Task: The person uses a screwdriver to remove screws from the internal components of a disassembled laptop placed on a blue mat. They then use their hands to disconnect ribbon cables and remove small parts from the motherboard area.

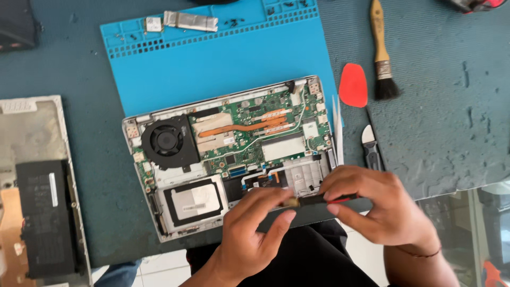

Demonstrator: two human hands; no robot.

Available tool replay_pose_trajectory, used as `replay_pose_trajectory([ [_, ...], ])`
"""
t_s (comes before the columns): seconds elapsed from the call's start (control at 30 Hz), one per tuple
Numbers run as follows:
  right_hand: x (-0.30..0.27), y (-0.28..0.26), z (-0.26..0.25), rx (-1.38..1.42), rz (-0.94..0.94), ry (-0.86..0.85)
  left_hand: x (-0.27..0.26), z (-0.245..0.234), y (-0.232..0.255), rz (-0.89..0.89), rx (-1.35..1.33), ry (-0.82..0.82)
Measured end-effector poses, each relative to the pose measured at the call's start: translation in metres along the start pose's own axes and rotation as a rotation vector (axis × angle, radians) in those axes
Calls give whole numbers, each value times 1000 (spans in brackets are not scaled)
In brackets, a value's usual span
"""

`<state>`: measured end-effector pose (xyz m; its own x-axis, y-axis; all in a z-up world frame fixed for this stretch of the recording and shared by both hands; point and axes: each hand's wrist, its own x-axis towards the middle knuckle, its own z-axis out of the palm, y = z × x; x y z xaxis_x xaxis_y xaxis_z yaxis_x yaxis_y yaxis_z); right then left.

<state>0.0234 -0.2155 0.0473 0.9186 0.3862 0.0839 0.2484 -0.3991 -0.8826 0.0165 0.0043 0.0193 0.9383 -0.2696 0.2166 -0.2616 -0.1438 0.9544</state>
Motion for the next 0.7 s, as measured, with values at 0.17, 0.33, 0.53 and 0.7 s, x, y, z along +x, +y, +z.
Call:
replay_pose_trajectory([
  [0.17,-14,12,29,201,-30,-26,-21,-6,-6,-78,-63,1],
  [0.33,-21,19,47,206,-54,41,-34,-11,-10,-148,-18,-2],
  [0.53,-24,21,57,241,-118,124,-36,-11,-4,-110,-32,46],
  [0.7,-25,22,61,268,-98,137,-38,-13,-3,-90,-15,45],
])
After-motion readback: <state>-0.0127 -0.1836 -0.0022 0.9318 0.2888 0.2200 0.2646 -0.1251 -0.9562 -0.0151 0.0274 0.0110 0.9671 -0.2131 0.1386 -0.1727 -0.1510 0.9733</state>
